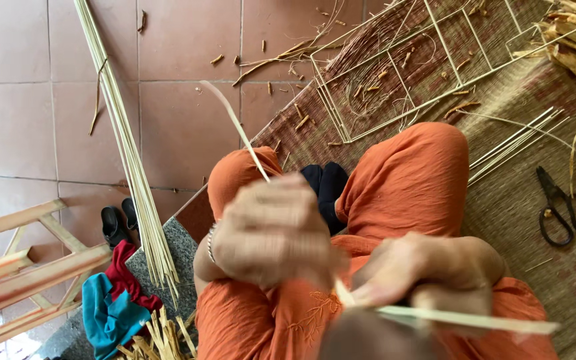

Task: The person sits on a mat and processes thin bamboo strips by hand, using a knife to split and sharpen the ends. They then use a roll of yellow tape to bind the prepared strips together into a bundle.

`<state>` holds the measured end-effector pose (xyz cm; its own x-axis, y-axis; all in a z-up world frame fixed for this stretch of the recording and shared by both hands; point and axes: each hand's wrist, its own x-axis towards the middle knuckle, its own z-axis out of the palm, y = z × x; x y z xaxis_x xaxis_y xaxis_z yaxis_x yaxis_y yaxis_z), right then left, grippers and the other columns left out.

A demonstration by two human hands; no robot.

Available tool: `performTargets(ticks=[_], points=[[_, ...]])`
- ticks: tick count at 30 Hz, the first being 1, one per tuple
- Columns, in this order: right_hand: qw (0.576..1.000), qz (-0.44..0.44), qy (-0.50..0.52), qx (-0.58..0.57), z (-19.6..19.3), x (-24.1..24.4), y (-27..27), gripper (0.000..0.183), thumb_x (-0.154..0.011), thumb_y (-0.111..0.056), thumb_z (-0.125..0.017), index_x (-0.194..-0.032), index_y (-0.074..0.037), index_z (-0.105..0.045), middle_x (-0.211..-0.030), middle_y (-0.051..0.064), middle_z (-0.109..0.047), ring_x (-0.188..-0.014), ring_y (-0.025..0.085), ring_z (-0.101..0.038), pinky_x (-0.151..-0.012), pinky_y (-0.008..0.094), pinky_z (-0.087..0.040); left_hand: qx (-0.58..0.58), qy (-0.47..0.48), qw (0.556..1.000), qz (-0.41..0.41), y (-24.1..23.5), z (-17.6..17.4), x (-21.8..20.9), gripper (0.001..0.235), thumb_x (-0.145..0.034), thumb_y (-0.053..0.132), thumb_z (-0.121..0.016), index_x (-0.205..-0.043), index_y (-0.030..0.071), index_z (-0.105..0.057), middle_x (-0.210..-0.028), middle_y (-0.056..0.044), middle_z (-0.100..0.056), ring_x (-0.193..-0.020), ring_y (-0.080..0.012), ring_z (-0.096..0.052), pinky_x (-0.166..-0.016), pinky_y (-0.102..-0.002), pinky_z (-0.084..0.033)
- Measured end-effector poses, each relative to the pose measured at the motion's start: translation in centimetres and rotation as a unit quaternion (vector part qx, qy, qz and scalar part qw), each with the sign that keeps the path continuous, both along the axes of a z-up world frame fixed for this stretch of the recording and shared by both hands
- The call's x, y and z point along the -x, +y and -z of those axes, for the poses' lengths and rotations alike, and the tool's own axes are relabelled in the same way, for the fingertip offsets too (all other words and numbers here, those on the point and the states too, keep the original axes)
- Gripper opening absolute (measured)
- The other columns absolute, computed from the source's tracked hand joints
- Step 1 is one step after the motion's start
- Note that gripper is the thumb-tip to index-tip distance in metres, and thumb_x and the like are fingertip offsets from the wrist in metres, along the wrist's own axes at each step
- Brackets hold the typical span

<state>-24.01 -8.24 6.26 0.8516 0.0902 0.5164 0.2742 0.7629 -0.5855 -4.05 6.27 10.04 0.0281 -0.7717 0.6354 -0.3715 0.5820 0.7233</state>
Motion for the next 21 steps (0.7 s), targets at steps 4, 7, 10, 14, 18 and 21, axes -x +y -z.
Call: performTargets(ticks=[4,7,10,14,18,21], points=[[0.991,0.040,0.042,-0.120,-0.4,1.8,-0.1,0.043,-0.114,-0.030,-0.050,-0.135,0.006,-0.060,-0.074,0.014,-0.063,-0.050,0.020,-0.055,-0.036,0.035,-0.044,-0.057,-0.048,0.994,-0.083,-0.7,2.2,-2.6,0.025,-0.096,0.035,-0.076,-0.104,0.012,-0.072,-0.080,0.002,-0.053,-0.071,-0.0149,-0.048,-0.065,-0.032,-0.036],[0.989,-0.032,0.058,-0.135,0.7,1.9,-1.7,0.035,-0.113,-0.031,-0.047,-0.123,0.000,-0.061,-0.068,0.013,-0.062,-0.046,0.018,-0.050,-0.035,0.036,-0.039,-0.096,-0.031,0.990,-0.094,-0.9,2.8,-3.5,0.018,-0.101,0.031,-0.078,-0.106,0.015,-0.072,-0.089,0.002,-0.062,-0.078,-0.0125,-0.054,-0.072,-0.031,-0.038],[0.985,-0.035,0.082,-0.150,2.2,1.3,-4.1,0.036,-0.115,-0.033,-0.047,-0.114,-0.004,-0.067,-0.067,0.010,-0.060,-0.046,0.014,-0.045,-0.037,0.033,-0.036,-0.100,-0.012,0.989,-0.107,-1.1,3.3,-3.2,0.014,-0.097,0.027,-0.079,-0.104,0.015,-0.075,-0.085,0.003,-0.060,-0.079,-0.0123,-0.053,-0.075,-0.031,-0.037],[0.982,0.047,0.074,-0.168,5.4,0.9,-6.8,0.034,-0.116,-0.037,-0.040,-0.118,-0.010,-0.060,-0.069,0.007,-0.058,-0.046,0.011,-0.043,-0.036,0.029,-0.039,-0.100,-0.013,0.987,-0.127,-1.5,3.5,-3.1,0.011,-0.098,0.022,-0.080,-0.104,0.014,-0.076,-0.089,0.003,-0.060,-0.081,-0.0120,-0.053,-0.077,-0.030,-0.036],[0.963,0.120,0.151,-0.191,8.4,1.4,-8.6,0.038,-0.115,-0.040,-0.038,-0.129,-0.010,-0.057,-0.067,0.002,-0.057,-0.044,0.009,-0.040,-0.036,0.026,-0.039,-0.101,-0.025,0.984,-0.145,-1.9,3.7,-2.2,0.012,-0.099,0.023,-0.081,-0.107,0.016,-0.077,-0.085,0.004,-0.060,-0.081,-0.0107,-0.054,-0.077,-0.029,-0.037],[0.965,0.103,0.094,-0.221,9.9,1.7,-10.2,0.039,-0.111,-0.039,-0.038,-0.139,-0.017,-0.055,-0.068,0.006,-0.058,-0.043,0.009,-0.041,-0.035,0.026,-0.041,-0.121,-0.063,0.973,-0.186,-2.2,4.4,-3.2,0.019,-0.098,0.021,-0.080,-0.114,0.012,-0.077,-0.085,0.006,-0.061,-0.078,-0.0103,-0.051,-0.077,-0.033,-0.034]])
